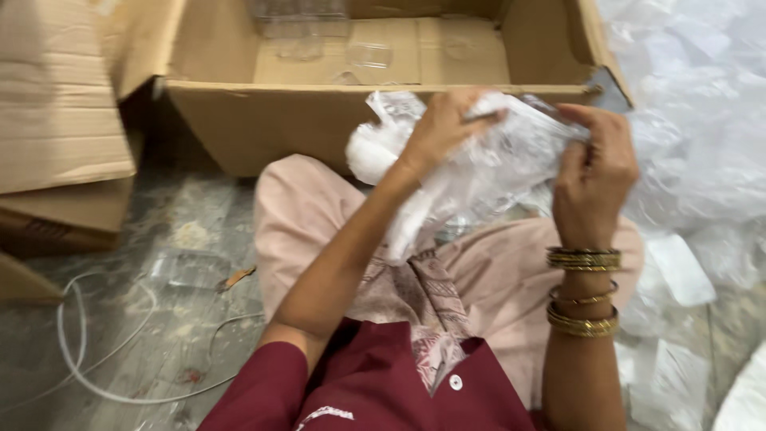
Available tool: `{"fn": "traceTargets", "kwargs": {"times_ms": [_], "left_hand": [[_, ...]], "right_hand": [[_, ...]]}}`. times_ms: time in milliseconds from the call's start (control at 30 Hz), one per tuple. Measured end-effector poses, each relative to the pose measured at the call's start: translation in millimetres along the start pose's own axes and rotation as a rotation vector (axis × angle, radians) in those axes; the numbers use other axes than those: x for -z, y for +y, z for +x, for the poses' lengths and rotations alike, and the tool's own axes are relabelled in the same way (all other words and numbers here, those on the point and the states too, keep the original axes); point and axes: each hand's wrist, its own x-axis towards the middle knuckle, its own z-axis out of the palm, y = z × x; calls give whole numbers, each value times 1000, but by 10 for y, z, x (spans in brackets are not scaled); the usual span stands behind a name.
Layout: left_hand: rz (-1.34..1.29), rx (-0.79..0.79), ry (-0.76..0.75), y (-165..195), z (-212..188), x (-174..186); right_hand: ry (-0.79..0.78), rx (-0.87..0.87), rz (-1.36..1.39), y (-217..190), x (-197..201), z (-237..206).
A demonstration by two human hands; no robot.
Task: The person sits on the floor and packs clear plastic containers. They place each container into a plastic bag, wrap the bag around it, and put the wrapped container into a cardboard box, repeating this for container after container.
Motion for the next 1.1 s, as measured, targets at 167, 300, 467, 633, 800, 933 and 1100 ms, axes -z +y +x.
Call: {"fn": "traceTargets", "kwargs": {"times_ms": [167,300,467,633,800,933,1100], "left_hand": [[-148,-16,-106,-62,30,-19],[-185,-28,-137,-115,92,-13],[-227,-8,-201,-208,226,-6],[-203,7,-267,-202,396,-23],[-57,-39,-246,-43,304,-61],[66,-142,-217,105,-99,-46],[-79,-238,-253,244,-441,-71]], "right_hand": [[-6,-95,174,138,-67,60],[-38,-275,452,333,-111,196],[-101,-484,753,658,-249,173],[-257,-554,735,932,-474,38],[-303,-569,424,842,-466,-276],[-387,-560,886,684,-94,-462],[-536,-644,1163,846,450,-544]]}}
